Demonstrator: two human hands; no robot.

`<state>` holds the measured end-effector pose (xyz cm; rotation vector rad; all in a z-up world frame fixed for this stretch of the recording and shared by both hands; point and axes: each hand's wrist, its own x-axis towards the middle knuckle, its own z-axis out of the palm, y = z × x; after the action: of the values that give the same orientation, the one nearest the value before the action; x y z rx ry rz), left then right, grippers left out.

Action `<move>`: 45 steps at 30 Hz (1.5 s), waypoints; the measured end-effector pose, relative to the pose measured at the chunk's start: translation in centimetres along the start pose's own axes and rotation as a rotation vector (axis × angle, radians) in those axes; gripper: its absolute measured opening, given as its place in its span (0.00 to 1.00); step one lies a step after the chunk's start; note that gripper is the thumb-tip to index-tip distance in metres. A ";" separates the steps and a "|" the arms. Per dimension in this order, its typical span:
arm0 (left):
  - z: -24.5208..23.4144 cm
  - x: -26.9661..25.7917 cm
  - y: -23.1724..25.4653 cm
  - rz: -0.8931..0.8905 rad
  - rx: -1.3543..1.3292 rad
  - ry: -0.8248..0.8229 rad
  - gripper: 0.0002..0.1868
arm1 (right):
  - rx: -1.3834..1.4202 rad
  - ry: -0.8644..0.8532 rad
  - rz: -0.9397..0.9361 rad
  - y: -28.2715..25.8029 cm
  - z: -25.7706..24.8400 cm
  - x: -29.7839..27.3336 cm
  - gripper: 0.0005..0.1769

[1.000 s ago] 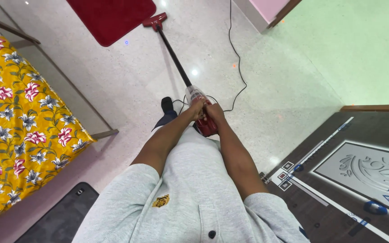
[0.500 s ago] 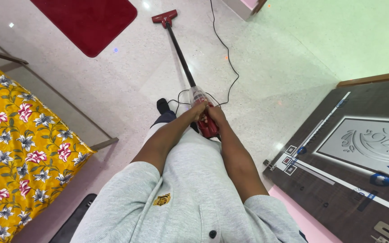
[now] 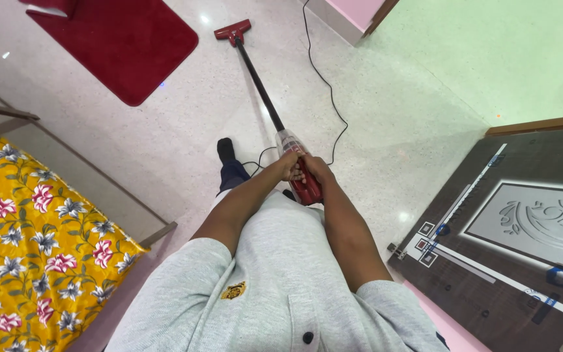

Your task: The person vacuums the floor throughout the room and hallway using a vacuum cleaner.

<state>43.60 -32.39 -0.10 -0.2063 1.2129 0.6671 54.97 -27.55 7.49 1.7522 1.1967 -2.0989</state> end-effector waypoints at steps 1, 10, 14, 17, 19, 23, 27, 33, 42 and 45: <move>-0.7 0.1 1.6 0.003 0.000 -0.001 0.25 | -0.023 0.021 -0.009 -1.5 0.6 0.7 0.28; -11.8 -2.6 13.2 0.027 -0.089 0.040 0.22 | -0.131 0.100 -0.049 -13.0 11.4 6.4 0.31; -16.5 -3.2 16.6 0.051 -0.135 0.019 0.24 | -0.214 0.110 -0.066 -16.5 15.4 9.0 0.34; -19.4 -3.9 18.9 0.071 -0.178 0.024 0.23 | -0.302 0.122 -0.081 -19.3 18.2 10.0 0.36; -20.4 -4.2 20.1 0.076 -0.213 0.018 0.23 | -0.317 0.120 -0.069 -20.8 19.3 10.5 0.37; -21.9 -4.5 21.7 0.081 -0.270 0.038 0.23 | -0.338 0.111 -0.039 -23.0 21.0 11.2 0.38; -22.5 -4.3 23.0 0.093 -0.298 0.086 0.25 | -0.422 0.099 -0.057 -24.4 21.5 12.2 0.40; -22.6 -3.4 26.4 0.139 -0.352 0.125 0.23 | -0.517 0.055 -0.096 -26.8 20.2 16.1 0.39; -17.3 -0.4 32.3 0.167 -0.271 0.126 0.22 | -0.316 -0.082 -0.045 -31.5 12.8 19.5 0.33; -13.6 1.8 33.8 0.179 -0.249 0.081 0.22 | -0.411 -0.040 -0.056 -33.4 8.5 19.5 0.35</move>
<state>13.60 -11.54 0.07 -0.3379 1.2336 0.9748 23.35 -3.80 5.81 1.4991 1.5463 -1.7425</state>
